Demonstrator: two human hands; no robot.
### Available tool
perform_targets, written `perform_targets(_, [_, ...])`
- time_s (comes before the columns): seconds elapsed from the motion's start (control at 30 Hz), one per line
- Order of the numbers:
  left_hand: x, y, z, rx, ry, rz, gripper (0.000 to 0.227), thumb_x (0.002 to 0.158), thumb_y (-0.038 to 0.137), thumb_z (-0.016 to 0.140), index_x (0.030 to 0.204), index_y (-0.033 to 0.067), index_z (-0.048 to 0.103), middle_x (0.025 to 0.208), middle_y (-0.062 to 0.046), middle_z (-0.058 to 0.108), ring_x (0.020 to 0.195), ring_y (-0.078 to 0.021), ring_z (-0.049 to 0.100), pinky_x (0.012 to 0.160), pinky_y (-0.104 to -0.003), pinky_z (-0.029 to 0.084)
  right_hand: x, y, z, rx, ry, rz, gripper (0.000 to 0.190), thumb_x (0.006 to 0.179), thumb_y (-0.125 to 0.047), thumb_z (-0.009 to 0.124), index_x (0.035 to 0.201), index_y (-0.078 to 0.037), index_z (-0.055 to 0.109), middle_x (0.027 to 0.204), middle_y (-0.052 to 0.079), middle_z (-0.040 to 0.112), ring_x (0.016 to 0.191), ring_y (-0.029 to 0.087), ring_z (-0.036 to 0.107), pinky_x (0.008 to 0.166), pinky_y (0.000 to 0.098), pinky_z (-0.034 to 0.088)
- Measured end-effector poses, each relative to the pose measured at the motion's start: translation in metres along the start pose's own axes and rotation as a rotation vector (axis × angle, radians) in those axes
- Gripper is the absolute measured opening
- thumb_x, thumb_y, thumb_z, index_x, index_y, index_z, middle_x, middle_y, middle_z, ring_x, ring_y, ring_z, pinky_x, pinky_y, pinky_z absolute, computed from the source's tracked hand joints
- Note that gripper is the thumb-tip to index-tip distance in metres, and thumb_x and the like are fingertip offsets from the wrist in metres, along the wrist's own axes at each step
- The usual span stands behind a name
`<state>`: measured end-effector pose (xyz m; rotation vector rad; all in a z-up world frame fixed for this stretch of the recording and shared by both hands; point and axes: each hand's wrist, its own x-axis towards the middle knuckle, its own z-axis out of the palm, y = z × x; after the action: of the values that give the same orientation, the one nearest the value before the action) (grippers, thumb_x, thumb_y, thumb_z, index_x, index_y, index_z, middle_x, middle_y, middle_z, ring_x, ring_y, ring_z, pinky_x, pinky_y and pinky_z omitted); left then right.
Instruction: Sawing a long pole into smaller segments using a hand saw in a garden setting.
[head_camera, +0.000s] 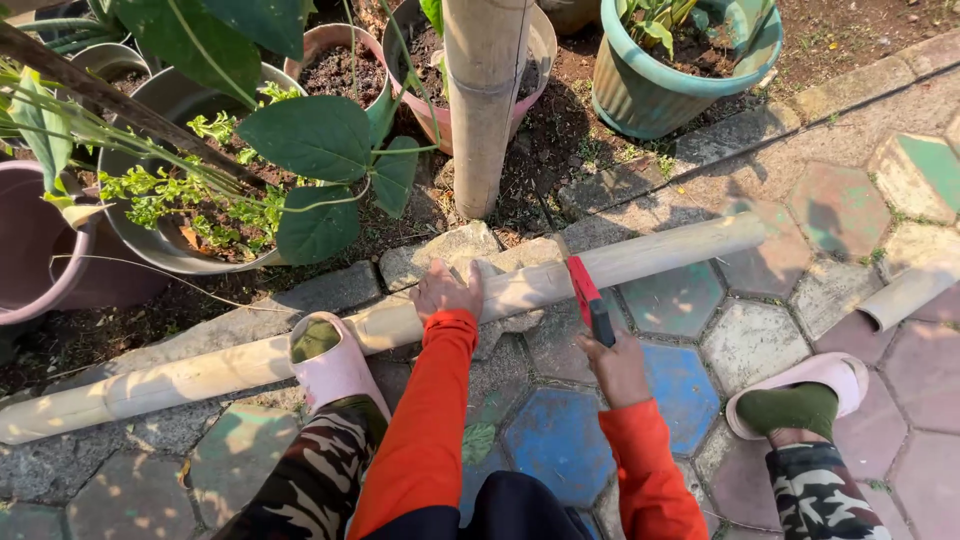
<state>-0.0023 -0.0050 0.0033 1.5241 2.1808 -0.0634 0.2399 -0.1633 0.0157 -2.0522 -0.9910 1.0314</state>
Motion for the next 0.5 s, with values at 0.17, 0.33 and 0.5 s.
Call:
perform_targets(0.17, [0.001,0.001,0.004,0.036,0.001,-0.004,0.074,0.095,0.071,0.039,0.130,0.0084,0.056,0.121,-0.017,0.066,0.119,-0.0285,0.061,0.104,-0.043,0.039,-0.053,0.000,-0.019,0.078,0.011,0.067,0.014,0.080,-0.015,0.074,0.087,-0.004,0.069,0.062,0.002,0.056,0.055,0.012,0.049,0.051,0.0320,0.039])
perform_targets(0.33, [0.025,-0.007,0.041,0.078,0.216,0.052,0.081,0.092,0.074,0.040,0.133,0.0061,0.055,0.124,-0.020,0.064,0.120,-0.0315,0.059,0.100,-0.043,0.038,-0.043,0.000,-0.018,0.094,0.023,0.027,0.017,0.082,-0.015,0.074,0.080,-0.001,0.064,0.062,0.002,0.056,0.055,0.012,0.049,0.051,0.0328,0.039])
perform_targets(0.5, [0.009,-0.008,0.022,0.039,0.065,0.074,0.085,0.094,0.071,0.046,0.140,-0.0002,0.049,0.111,-0.024,0.072,0.112,-0.0351,0.064,0.104,-0.046,0.036,-0.045,0.016,-0.018,0.241,-0.054,0.029,0.016,0.083,-0.012,0.074,0.079,-0.003,0.061,0.062,-0.001,0.051,0.054,0.011,0.044,0.049,0.0309,0.033])
